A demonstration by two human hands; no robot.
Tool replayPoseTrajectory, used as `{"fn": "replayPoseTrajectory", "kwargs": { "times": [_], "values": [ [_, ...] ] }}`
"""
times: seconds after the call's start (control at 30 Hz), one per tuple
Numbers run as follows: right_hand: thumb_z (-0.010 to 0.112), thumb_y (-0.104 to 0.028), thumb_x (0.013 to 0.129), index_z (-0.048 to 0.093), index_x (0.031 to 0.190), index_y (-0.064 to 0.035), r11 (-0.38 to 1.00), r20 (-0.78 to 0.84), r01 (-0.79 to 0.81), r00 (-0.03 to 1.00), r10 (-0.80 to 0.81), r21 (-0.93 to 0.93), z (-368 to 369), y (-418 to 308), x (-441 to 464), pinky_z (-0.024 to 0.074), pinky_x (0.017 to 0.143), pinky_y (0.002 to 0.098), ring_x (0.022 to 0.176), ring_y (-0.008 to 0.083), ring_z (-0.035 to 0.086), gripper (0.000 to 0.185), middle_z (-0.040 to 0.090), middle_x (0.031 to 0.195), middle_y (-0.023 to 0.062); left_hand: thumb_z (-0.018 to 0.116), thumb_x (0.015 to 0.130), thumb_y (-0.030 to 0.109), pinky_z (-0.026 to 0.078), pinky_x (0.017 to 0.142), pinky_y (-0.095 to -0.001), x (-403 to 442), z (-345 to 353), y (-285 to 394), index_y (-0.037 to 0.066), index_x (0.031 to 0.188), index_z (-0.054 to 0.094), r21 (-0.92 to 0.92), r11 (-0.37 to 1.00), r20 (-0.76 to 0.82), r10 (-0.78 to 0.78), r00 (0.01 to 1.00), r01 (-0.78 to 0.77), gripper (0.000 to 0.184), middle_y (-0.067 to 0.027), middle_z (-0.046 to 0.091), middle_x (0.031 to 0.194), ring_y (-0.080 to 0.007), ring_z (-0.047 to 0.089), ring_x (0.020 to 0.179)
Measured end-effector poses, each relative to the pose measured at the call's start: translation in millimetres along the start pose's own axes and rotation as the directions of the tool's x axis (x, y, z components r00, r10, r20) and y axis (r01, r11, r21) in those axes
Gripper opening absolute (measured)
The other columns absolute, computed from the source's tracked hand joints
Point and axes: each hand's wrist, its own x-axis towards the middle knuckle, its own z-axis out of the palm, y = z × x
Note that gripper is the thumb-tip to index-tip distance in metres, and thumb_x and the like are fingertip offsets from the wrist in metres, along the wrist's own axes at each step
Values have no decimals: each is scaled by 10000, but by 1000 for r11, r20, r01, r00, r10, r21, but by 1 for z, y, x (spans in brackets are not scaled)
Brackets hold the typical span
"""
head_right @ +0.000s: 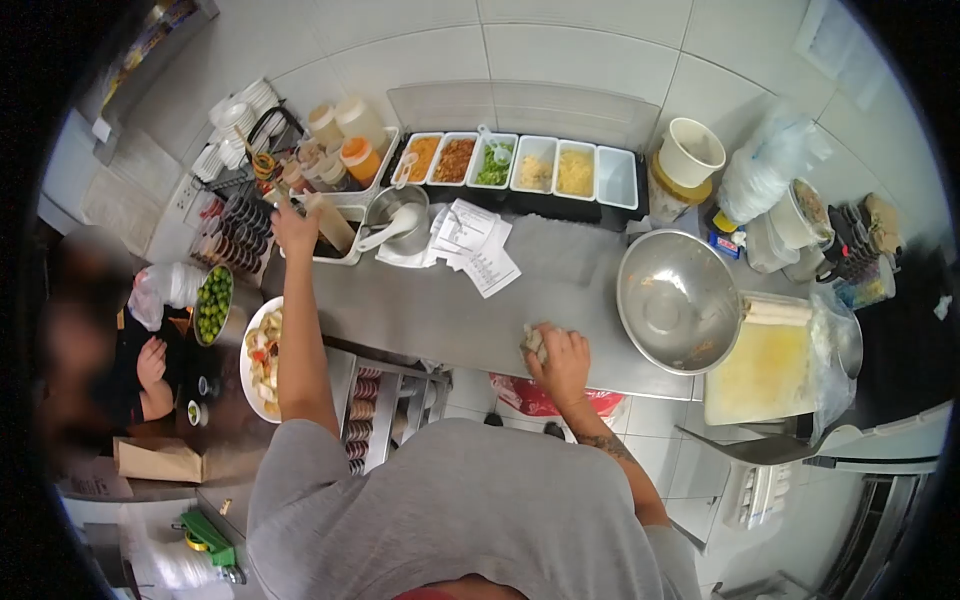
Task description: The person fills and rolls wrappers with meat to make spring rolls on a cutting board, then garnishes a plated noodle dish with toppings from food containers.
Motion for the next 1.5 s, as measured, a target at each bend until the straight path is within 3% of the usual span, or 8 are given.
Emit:
{"fn": "replayPoseTrajectory", "kwargs": {
  "times": [0.2,0.3,0.53,0.93,1.13,1.27,1.47,1.5],
  "values": [
    [728,-202,648,579,1053,-121,1000,25,-30,999,30,-5,0,0,0,406,730,395,827,272,520,439,608,936,55,531,821,83,480,789,-435,3,19,164,28,892,658,-769,553,214,695,686,-321,155,-192,651,923,-361,614,902],
    [734,-205,647,579,1060,-123,999,37,-45,998,45,1,0,-1,-1,407,731,396,828,272,520,449,608,936,54,546,809,43,487,846,-395,-15,68,225,60,955,688,-550,537,397,842,365,-640,205,-156,626,1000,-329,602,991],
    [754,-220,648,584,1069,-121,998,38,-59,998,59,10,-1,0,-1,412,747,398,852,278,527,464,605,943,61,542,811,34,412,959,-455,-24,111,261,171,1130,639,-246,352,401,885,236,-903,360,-87,505,1257,-293,477,1181],
    [741,-236,686,595,1057,-118,997,49,-68,997,66,26,-4,-2,1,410,740,392,837,274,528,415,601,934,61,592,763,71,506,816,-468,-35,125,262,66,895,698,-341,369,305,914,269,-865,170,-144,678,963,-336,641,933],
    [736,-236,694,588,1069,-119,999,42,-41,998,40,26,-4,-1,1,403,734,390,826,274,523,420,597,928,64,545,743,108,527,782,-434,-35,102,256,4,857,708,-525,493,571,809,143,-694,225,-225,668,906,-358,662,853],
    [732,-223,690,582,1069,-118,999,65,-45,997,43,27,-6,-2,1,400,730,389,830,275,522,421,597,930,66,683,725,191,516,745,-411,-30,119,241,41,766,708,-553,604,577,774,259,-573,157,-170,680,790,-312,662,767],
    [731,-201,672,578,1065,-110,998,38,-28,999,26,48,0,0,-2,401,734,398,835,278,520,432,595,930,68,614,819,268,517,682,-426,-10,121,227,3,858,711,-396,520,694,709,124,-757,285,-199,681,883,-358,663,792],
    [730,-199,671,577,1067,-109,999,42,-27,999,25,42,0,1,-3,402,736,398,835,278,520,434,595,932,68,641,820,218,449,550,-359,-11,123,219,36,763,680,-495,727,725,648,235,-475,195,-127,633,746,-240,586,646]
  ]
}}
